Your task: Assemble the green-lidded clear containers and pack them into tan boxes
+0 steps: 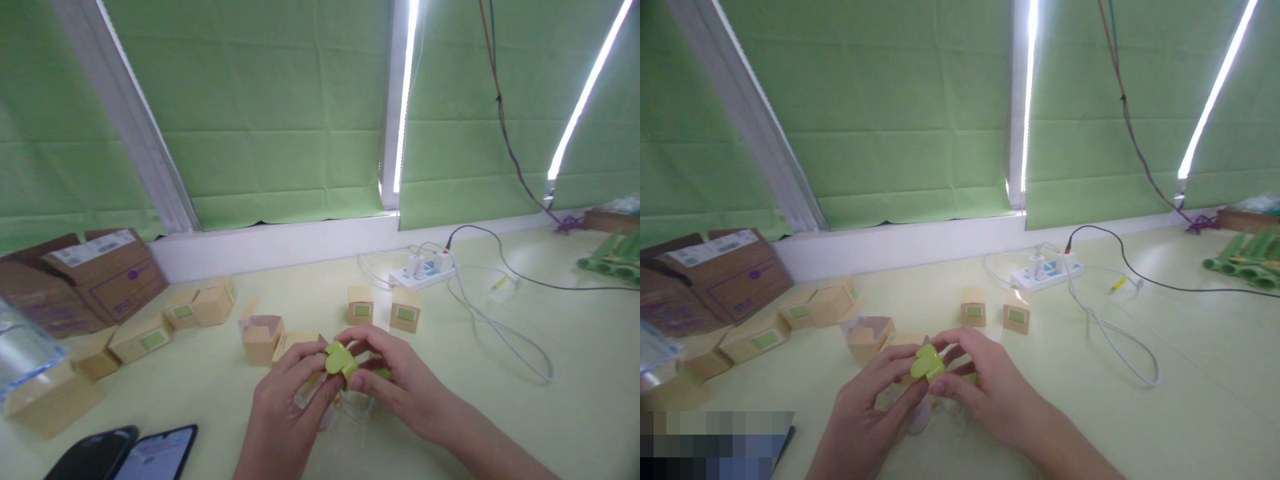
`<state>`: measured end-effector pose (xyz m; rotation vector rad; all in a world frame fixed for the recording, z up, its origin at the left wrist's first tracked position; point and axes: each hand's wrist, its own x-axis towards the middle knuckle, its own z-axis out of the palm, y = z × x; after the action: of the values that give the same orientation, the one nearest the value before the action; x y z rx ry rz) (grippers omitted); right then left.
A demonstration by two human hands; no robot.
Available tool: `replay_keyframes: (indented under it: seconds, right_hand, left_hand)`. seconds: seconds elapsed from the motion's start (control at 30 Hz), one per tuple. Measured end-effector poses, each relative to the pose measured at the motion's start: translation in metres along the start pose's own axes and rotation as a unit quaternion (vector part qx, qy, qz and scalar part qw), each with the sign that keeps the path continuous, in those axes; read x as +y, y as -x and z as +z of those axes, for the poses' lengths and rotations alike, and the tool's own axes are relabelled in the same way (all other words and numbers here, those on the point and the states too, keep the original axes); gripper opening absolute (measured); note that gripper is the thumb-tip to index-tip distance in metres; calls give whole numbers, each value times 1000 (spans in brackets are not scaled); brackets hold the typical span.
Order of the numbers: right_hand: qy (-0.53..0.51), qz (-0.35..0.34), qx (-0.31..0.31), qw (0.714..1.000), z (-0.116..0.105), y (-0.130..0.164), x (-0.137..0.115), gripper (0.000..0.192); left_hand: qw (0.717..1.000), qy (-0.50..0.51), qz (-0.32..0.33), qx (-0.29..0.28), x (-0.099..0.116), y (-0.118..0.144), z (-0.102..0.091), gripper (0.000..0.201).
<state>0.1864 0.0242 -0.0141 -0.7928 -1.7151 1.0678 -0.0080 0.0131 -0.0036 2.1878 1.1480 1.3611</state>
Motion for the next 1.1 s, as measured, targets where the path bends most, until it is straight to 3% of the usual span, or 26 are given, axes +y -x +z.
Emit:
replay_keyframes:
  seconds: [0.2, 0.37, 0.57, 0.87, 1.0, 1.1]
  right_hand:
    - [16, -22, -18, 999, 1, 2, -1, 54]
    - [54, -41, -34, 997, -1, 3, -9, 40]
    - [89, -61, 22, 994, 0, 3, -9, 39]
    - [173, -50, 170, 969, -27, -5, 3, 40]
    - [313, -21, 156, 937, -41, -8, 14, 27]
    - [346, -5, 146, 927, -46, -9, 21, 18]
  left_hand:
    - [999, -27, 24, 17, 3, 0, 1, 16]
    - [998, -35, 53, 12, 9, 2, 3, 20]
    - [996, -65, 58, 11, 11, 2, 4, 15]
    - [992, -71, 28, 98, 7, 2, -2, 13]
    - [992, -71, 61, 90, 6, 2, -1, 13]
    - [991, -79, 83, 71, 6, 3, 0, 14]
